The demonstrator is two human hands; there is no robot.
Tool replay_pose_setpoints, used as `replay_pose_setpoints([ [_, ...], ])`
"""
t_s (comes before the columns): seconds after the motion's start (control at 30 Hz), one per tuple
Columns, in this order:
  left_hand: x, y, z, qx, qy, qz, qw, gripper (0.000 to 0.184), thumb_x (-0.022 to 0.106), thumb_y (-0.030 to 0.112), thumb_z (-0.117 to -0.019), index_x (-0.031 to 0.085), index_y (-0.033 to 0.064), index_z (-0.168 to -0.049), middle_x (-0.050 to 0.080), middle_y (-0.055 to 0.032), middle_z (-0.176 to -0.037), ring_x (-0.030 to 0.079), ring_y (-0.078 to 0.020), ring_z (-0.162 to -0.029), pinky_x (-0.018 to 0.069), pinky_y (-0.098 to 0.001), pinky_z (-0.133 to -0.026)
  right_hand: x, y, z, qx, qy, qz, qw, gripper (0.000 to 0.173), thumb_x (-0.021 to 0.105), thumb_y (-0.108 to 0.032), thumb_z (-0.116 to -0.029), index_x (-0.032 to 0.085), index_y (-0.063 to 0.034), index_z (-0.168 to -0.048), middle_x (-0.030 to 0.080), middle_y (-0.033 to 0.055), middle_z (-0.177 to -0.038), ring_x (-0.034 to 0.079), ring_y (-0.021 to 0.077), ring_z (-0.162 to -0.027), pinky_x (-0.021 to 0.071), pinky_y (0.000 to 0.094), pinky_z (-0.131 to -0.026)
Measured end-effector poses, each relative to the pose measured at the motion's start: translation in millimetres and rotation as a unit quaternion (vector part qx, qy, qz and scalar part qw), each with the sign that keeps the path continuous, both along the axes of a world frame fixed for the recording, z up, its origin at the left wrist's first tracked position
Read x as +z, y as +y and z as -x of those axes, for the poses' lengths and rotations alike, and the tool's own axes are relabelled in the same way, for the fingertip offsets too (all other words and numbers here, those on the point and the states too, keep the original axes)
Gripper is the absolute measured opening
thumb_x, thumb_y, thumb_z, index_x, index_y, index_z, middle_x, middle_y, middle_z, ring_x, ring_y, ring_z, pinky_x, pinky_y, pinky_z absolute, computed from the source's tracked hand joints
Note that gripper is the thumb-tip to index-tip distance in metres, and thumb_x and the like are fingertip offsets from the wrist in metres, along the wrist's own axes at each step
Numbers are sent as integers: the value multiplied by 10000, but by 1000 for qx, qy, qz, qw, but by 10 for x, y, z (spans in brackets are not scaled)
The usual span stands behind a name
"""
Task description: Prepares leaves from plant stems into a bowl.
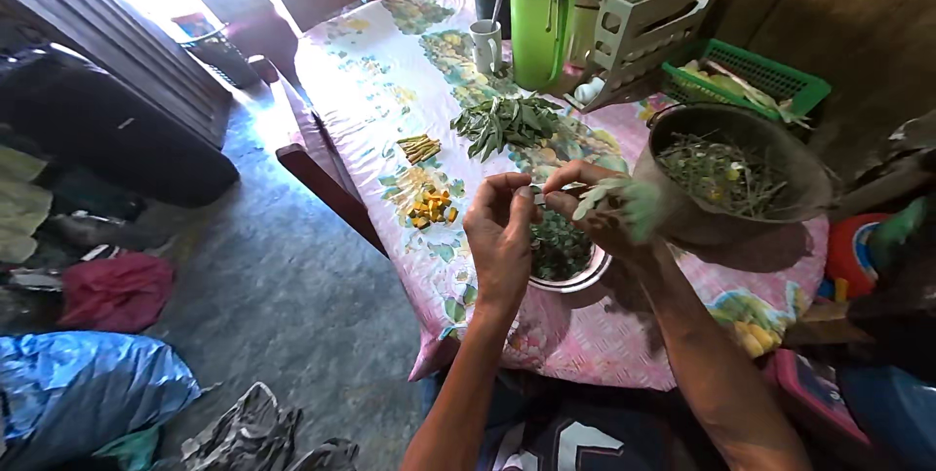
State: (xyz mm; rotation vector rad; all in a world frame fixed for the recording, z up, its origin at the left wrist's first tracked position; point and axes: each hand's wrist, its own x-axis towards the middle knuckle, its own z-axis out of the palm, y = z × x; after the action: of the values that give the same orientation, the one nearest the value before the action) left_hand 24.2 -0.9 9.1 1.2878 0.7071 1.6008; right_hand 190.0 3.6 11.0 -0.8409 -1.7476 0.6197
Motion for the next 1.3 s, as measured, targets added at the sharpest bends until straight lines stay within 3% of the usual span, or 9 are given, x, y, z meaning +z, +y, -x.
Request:
replay_pose_setpoints([
  [0.1,-6,-7,-8,-8,6,-3,1000,156,562,80,-1015,639,64,-1149,643,-41,-919,629,-103,-729,556,-239,-639,15,12,0,-38,-57,-34,997,159,627,-88,-919,667,-55,-1070,669,17,-955,643,53,-809,564,216,-702],
  [0.4,-68,50,-95,-34,42,-14,998,85,607,91,-1011,661,57,-1067,660,-45,-871,637,-117,-715,562,-257,-634,77,-54,-168,-44,-82,-17,996,71,590,-87,-984,624,-59,-1041,639,42,-900,632,94,-726,565,247,-621],
  [0.5,-167,105,-68,-35,65,-12,997,94,625,52,-982,663,22,-1062,681,-75,-860,679,-174,-700,618,-335,-657,207,-253,-557,-176,-97,-51,978,87,581,-103,-1007,628,-53,-1060,631,43,-889,603,94,-697,533,247,-601],
  [0.6,-300,155,-29,-25,194,-16,981,153,639,76,-960,675,-4,-1085,719,-82,-924,714,-171,-782,629,-335,-727,338,-338,-1066,-348,-127,-95,924,257,546,-276,-1034,636,-52,-1123,646,37,-945,621,60,-804,540,243,-721],
  [0.7,-375,173,-34,15,333,-39,942,281,641,213,-956,706,63,-1184,722,-52,-1125,715,-115,-988,623,-303,-833,332,-255,-1514,-441,-97,25,892,299,563,-322,-1021,684,-60,-1097,677,88,-971,642,158,-885,529,398,-818],
  [0.8,-335,138,-88,27,346,-66,935,287,621,227,-965,712,71,-1188,712,-61,-1152,705,-119,-1025,615,-303,-859,439,-294,-1600,-408,22,158,899,346,608,-311,-999,621,-90,-1265,600,34,-867,507,103,-612,453,294,-539],
  [0.9,-293,98,-73,27,337,-79,938,278,612,218,-969,715,64,-1176,717,-52,-1142,708,-114,-1023,617,-296,-864,560,-324,-1560,-334,88,181,921,277,594,-188,-1005,591,-82,-1261,578,9,-803,463,73,-521,411,232,-455],
  [1.1,-183,25,-64,3,288,-78,954,246,625,168,-971,708,33,-1159,731,-60,-1122,719,-124,-997,623,-293,-848,668,-235,-1148,-150,148,186,960,304,552,-134,-1014,598,-115,-1314,615,-45,-829,452,12,-541,395,170,-477],
  [1.3,117,-7,-137,-34,152,-64,986,259,662,100,-950,656,-33,-1172,725,-119,-1053,727,-195,-916,634,-333,-806,451,-9,-482,-197,-118,37,972,482,577,-95,-956,518,-56,-1433,664,71,-949,617,154,-698,555,352,-606],
])
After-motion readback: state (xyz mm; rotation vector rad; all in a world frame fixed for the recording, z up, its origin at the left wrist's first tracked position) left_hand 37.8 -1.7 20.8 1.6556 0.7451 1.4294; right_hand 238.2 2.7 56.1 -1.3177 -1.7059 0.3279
